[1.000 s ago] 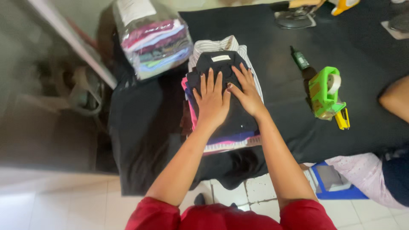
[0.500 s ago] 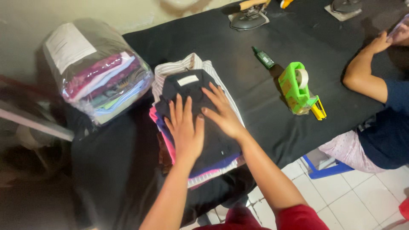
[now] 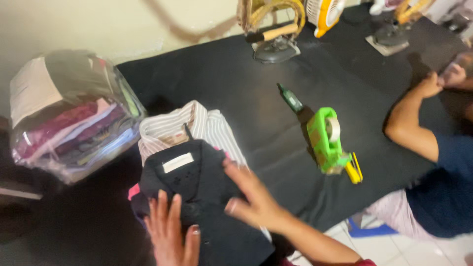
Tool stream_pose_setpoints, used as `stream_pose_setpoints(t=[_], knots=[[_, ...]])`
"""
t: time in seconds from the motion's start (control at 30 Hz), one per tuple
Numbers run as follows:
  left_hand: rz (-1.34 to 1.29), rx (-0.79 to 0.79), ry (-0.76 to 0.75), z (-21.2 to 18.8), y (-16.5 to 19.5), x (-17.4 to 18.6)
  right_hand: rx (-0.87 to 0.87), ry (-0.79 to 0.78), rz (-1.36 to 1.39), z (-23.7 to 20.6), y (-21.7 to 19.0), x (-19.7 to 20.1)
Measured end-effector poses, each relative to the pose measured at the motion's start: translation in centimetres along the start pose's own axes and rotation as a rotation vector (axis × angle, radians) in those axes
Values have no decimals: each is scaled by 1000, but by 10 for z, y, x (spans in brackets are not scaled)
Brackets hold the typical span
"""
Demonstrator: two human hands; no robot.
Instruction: The person folds several shirts and t-shirts on a table, stacks them, and then places the stack into a clear plastic bag. The person then seals the bag using a handheld heat sealer.
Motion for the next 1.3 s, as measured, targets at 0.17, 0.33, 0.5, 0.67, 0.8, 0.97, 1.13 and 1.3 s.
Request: stream_pose_setpoints(t=[0.17,0.33,0.5,0.67,0.8,0.97,1.13,1.3], knots=[[-88,77,-81,43,-17,-5,-167,490,-321,89,185,198],[18,139,-117,49,3,-12,-1126,362,-811,103,376,269],[-84,201,-102,40,7,14,-809,261,-1193,98,366,178],[-140,160,-75,39,6,30,-721,27,-928,26,311,90],[-452,56,-15,16,-6,40,-482,160,201,-13,238,74],[-357,-32,122,-37,-69,64,-101,264,953,-60,103,78],[8,335,87,-71,-211,38,50,222,1102,-79,21,37],[434,378,-63,-109,-264,-6,28,234,1092,-89,-21,13]])
Point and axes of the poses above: each hand's wrist, its own z-axis towards the middle knuckle, its own x-axis out of the back of the hand, y = z × x, the point moved 9 cm from there along z, towards the middle knuckle, and after that the axes turned 11 degrees about -y, right-handed, at the moved point
